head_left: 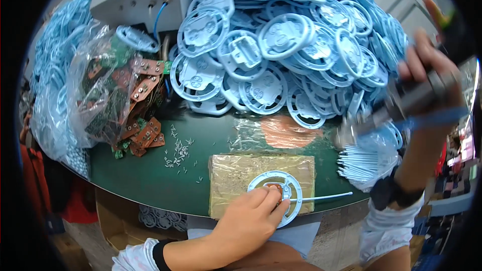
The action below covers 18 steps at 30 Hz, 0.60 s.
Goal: Assembling electronic components by placing a PCB into a plastic housing and securing it with a pneumatic soldering or adhesive tool.
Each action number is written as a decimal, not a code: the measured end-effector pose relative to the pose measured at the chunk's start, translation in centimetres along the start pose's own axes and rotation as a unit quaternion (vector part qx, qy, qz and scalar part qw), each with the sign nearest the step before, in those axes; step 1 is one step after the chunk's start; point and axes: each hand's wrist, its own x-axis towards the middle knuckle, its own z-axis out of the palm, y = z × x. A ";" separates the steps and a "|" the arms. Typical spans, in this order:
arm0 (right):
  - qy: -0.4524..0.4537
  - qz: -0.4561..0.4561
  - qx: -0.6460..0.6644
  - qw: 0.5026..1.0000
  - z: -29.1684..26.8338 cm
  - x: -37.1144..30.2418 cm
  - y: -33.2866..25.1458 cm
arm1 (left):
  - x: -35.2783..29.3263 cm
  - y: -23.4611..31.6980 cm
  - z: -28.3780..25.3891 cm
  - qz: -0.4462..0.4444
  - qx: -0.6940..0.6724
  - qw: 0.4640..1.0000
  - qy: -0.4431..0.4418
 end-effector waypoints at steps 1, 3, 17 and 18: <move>-0.054 0.050 0.030 0.997 1.0 -0.3 -1.4 | -0.2 0.0 -0.1 -0.006 -0.005 1.000 0.008; 0.252 0.139 0.052 0.956 6.8 -1.9 -4.2 | -0.3 0.1 -0.2 -0.007 0.016 1.000 0.005; 0.035 0.031 0.063 0.997 12.3 -4.3 -2.8 | -0.7 -0.2 0.5 -0.002 0.012 1.000 0.026; 0.057 0.026 0.064 0.996 12.6 -4.5 -2.7 | -0.7 -0.2 0.6 0.001 0.012 1.000 0.029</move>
